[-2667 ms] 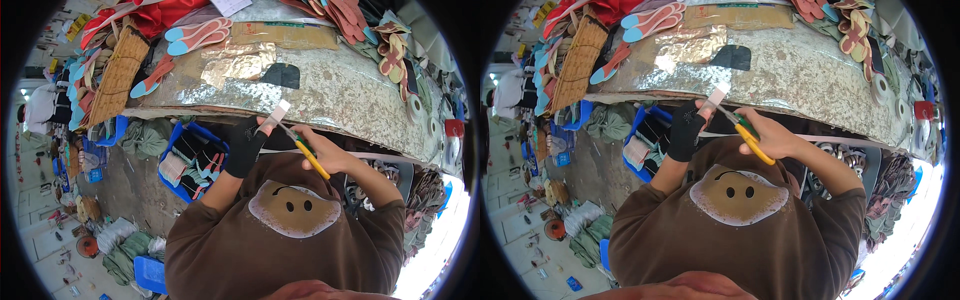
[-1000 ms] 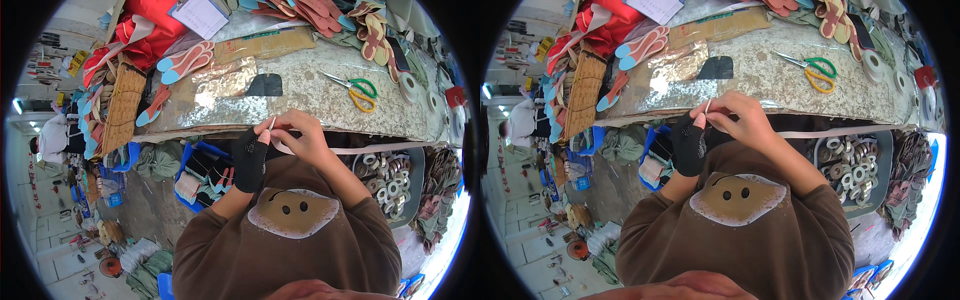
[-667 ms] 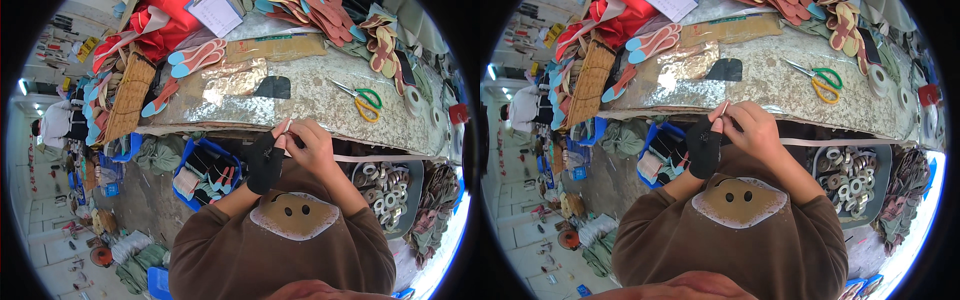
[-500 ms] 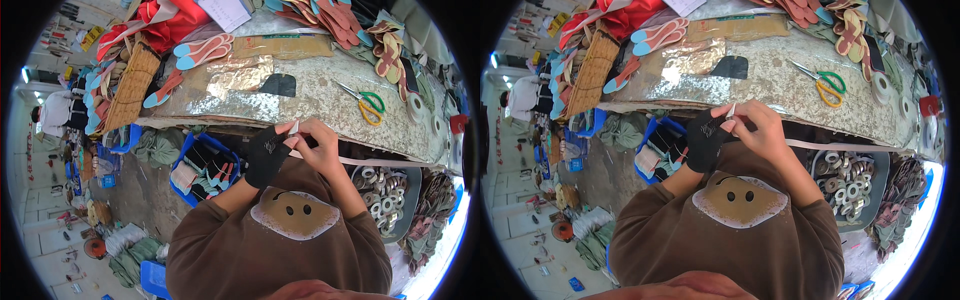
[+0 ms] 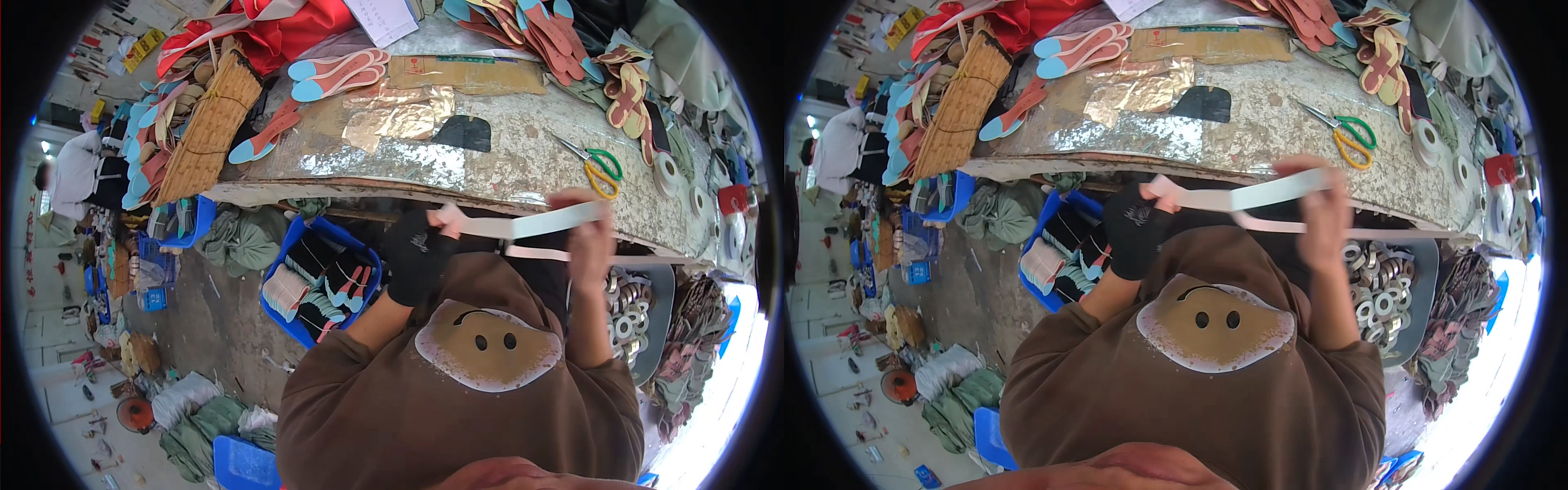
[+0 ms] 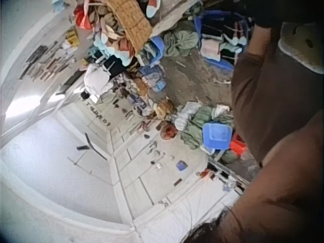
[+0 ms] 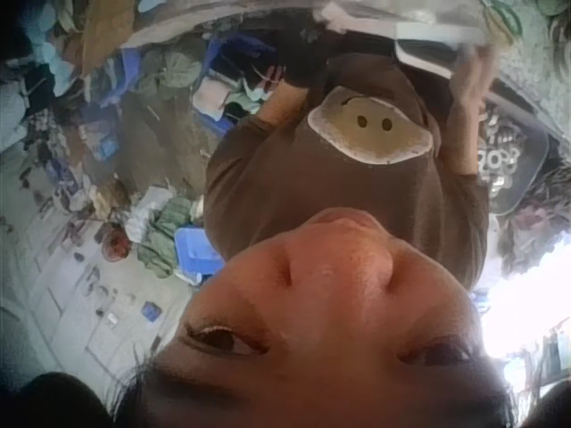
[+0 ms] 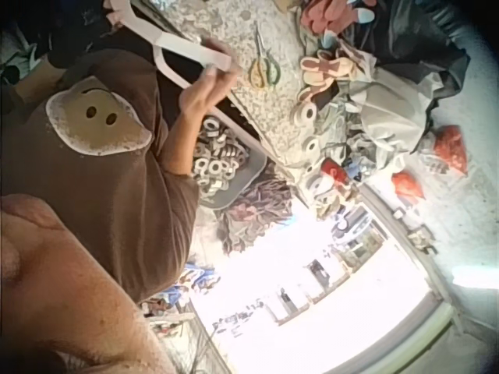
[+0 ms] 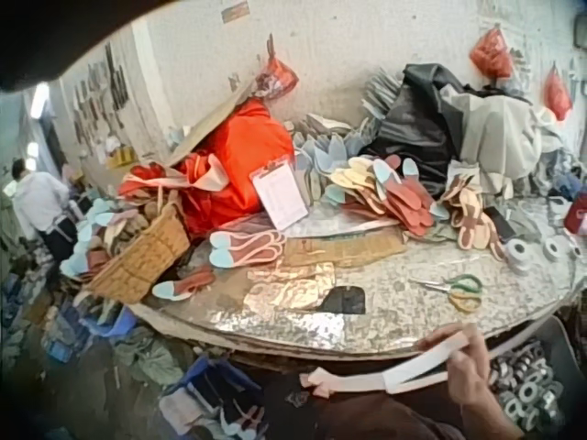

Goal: The recorder applies tape and trims material for sandal insoles at a workbench.

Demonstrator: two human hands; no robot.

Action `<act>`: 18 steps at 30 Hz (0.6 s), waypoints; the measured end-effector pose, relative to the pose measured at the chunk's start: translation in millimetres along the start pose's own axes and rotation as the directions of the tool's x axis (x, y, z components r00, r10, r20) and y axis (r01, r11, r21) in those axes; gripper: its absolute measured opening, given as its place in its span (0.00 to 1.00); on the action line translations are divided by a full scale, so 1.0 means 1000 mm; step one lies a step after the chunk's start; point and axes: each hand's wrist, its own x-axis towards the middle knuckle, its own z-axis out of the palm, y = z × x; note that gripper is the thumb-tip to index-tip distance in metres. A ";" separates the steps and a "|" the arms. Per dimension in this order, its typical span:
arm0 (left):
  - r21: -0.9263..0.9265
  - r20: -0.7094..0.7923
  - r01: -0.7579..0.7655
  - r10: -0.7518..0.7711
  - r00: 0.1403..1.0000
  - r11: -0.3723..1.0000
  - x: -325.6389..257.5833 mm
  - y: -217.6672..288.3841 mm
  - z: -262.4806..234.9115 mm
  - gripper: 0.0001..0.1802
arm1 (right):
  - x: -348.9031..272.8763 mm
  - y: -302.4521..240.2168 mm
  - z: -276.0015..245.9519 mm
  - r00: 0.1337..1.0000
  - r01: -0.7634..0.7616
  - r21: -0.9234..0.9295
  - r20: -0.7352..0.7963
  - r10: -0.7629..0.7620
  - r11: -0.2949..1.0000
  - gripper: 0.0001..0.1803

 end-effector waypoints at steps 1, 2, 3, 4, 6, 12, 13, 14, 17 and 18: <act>-0.002 -0.020 0.033 -0.033 0.999 0.999 -0.004 -0.006 -0.009 0.04 | -0.003 0.005 -0.020 0.984 -0.044 0.320 -0.147 0.096 0.946 0.20; -0.173 -0.006 0.230 -0.235 0.972 0.958 -0.008 -0.013 -0.023 0.04 | -0.008 0.007 -0.048 0.947 0.019 0.376 -0.305 0.104 0.926 0.21; -0.332 0.045 0.414 -0.424 0.904 0.847 -0.012 -0.021 -0.038 0.05 | -0.014 0.010 -0.081 0.897 0.092 0.330 -0.438 0.065 0.939 0.23; -0.341 0.060 0.421 -0.428 0.902 0.840 -0.018 -0.032 -0.051 0.05 | -0.022 0.009 -0.119 0.841 0.146 0.411 -0.530 0.105 0.900 0.21; -0.364 0.008 0.406 -0.433 0.901 0.838 -0.032 -0.062 -0.075 0.07 | -0.043 0.001 -0.205 0.848 0.238 0.497 -0.526 0.072 0.834 0.19; -0.732 0.104 0.557 -0.745 0.659 0.391 -0.082 -0.189 -0.193 0.12 | -0.149 -0.059 -0.466 0.702 0.473 0.530 -0.710 0.063 0.703 0.15; -0.726 0.124 0.574 -0.749 0.651 0.379 -0.091 -0.208 -0.215 0.13 | -0.168 -0.072 -0.503 0.699 0.481 0.509 -0.714 0.038 0.714 0.13; -0.700 0.099 0.611 -0.797 0.596 0.370 -0.102 -0.226 -0.236 0.13 | -0.188 -0.083 -0.538 0.576 0.562 0.458 -0.814 0.071 0.689 0.11; -0.662 0.000 0.635 -0.848 0.531 0.398 -0.134 -0.272 -0.289 0.11 | -0.238 -0.126 -0.629 0.160 0.454 0.116 -0.986 0.047 0.883 0.11; -0.665 -0.021 0.636 -0.860 0.509 0.392 -0.144 -0.286 -0.304 0.09 | -0.255 -0.140 -0.650 0.207 0.705 0.149 -0.978 -0.001 0.693 0.11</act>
